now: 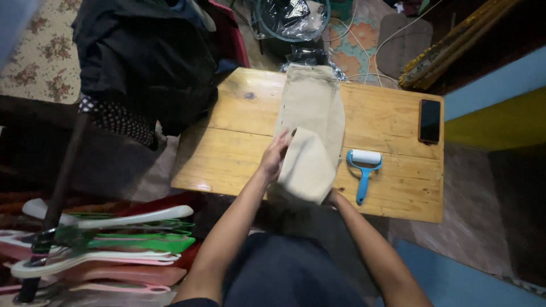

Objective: The person uses a lint roller on a pair of beige trousers laid on a wooden table, then folds the trousers and places them into a clear plastic bag. The person smooths the bagged trousers on the table.

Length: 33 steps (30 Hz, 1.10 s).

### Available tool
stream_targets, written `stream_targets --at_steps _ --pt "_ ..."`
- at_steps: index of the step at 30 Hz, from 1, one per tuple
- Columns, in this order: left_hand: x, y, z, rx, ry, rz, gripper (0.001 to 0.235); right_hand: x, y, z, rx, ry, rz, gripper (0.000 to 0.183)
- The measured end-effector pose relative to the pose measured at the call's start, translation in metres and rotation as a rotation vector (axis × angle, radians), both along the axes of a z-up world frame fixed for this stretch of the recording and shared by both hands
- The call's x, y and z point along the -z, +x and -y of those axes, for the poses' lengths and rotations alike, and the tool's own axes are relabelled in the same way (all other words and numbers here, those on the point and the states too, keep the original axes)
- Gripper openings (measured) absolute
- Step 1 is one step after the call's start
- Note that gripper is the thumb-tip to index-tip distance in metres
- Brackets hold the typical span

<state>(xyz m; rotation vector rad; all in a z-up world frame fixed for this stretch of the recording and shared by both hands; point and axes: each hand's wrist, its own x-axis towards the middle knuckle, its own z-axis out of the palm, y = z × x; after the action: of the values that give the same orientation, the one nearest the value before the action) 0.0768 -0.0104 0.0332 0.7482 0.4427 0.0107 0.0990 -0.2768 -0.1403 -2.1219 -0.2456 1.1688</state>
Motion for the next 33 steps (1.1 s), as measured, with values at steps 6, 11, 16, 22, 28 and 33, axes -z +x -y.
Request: stream_targets --at_steps 6,11,16,22,28,33 --pt "0.143 -0.015 -0.034 0.529 1.052 -0.279 0.046 0.006 0.015 -0.01 0.301 -0.33 -0.148 0.081" --pt "0.075 -0.057 -0.036 0.848 1.096 -0.362 0.073 -0.109 -0.007 -0.027 0.339 0.068 -0.322 0.064" --pt "0.123 -0.065 -0.052 1.058 1.286 -0.3 0.055 -0.067 0.004 -0.005 -0.183 -0.143 -0.084 0.03" --pt "0.062 -0.041 -0.061 0.91 1.261 -0.326 0.039 -0.121 0.036 -0.032 0.249 -0.2 0.184 0.055" --pt "0.015 0.014 -0.061 0.566 1.487 0.079 0.065 -0.145 0.064 -0.045 -0.01 -0.182 0.841 0.052" --pt "0.044 0.053 -0.057 0.757 1.783 0.293 0.074 -0.114 0.105 -0.042 0.444 0.082 0.57 0.026"
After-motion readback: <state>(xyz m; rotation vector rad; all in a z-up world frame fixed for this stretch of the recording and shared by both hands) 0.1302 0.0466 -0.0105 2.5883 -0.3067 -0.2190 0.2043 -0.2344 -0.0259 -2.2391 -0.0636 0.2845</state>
